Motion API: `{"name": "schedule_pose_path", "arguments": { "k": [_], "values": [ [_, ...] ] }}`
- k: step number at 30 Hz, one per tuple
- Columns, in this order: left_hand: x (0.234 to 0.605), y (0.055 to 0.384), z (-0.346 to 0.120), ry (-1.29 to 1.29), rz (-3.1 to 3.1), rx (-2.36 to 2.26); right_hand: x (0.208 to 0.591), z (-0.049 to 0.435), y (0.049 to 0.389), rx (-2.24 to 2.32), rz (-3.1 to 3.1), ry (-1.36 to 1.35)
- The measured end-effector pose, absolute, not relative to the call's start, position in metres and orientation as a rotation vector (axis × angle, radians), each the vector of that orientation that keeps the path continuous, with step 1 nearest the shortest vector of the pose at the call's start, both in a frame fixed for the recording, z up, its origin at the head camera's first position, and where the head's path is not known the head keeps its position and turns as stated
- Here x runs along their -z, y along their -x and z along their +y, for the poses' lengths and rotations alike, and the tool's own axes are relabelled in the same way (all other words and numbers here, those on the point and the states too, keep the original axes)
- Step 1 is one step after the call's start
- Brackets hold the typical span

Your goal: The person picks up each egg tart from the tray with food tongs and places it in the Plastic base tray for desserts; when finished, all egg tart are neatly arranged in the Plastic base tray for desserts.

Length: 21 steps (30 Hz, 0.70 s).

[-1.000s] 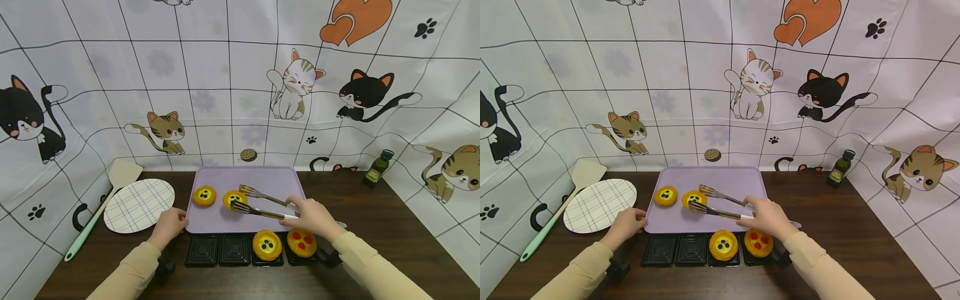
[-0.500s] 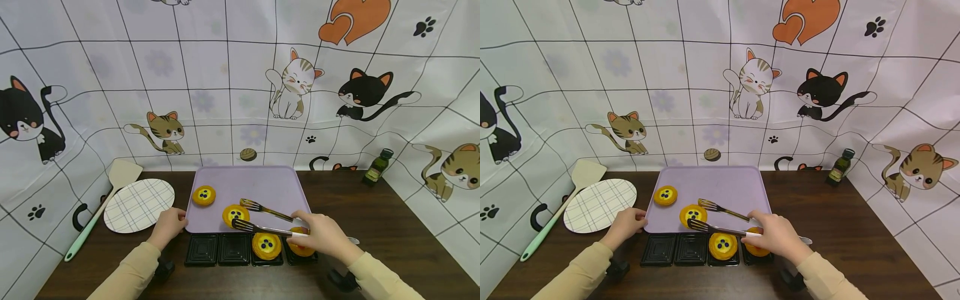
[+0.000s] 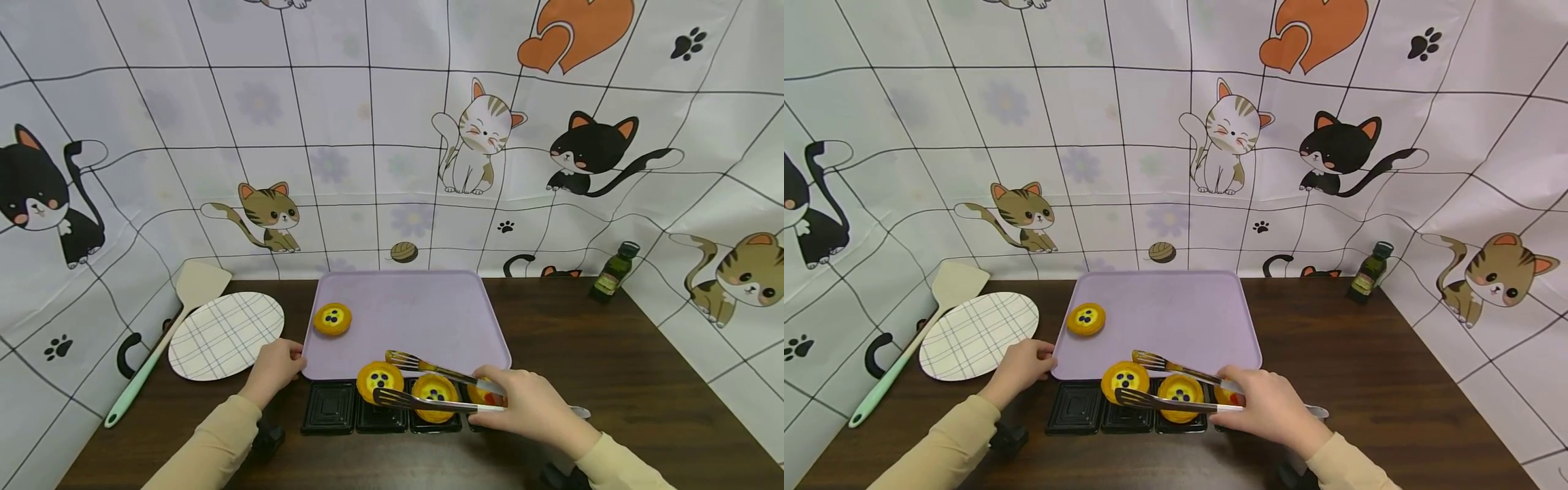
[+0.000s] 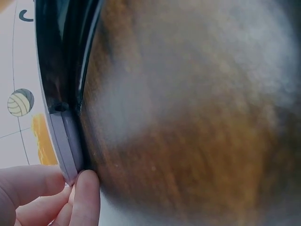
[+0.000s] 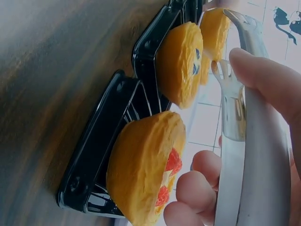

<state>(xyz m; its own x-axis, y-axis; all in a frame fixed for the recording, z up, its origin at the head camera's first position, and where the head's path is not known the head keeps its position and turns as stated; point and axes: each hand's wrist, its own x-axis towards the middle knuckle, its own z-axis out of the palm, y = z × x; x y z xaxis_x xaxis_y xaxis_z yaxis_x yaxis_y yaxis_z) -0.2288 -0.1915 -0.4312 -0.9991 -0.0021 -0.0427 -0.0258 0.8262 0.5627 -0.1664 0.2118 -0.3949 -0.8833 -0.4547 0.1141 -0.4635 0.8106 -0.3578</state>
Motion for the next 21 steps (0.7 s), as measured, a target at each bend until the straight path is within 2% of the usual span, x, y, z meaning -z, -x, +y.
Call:
{"name": "schedule_pose_path", "arguments": {
  "k": [21],
  "values": [
    [0.4333, 0.2296, -0.1914, 0.016, 2.977, -0.889, 0.4019, 0.211, 0.1631, -0.542, -2.904, -0.844]
  ]
}}
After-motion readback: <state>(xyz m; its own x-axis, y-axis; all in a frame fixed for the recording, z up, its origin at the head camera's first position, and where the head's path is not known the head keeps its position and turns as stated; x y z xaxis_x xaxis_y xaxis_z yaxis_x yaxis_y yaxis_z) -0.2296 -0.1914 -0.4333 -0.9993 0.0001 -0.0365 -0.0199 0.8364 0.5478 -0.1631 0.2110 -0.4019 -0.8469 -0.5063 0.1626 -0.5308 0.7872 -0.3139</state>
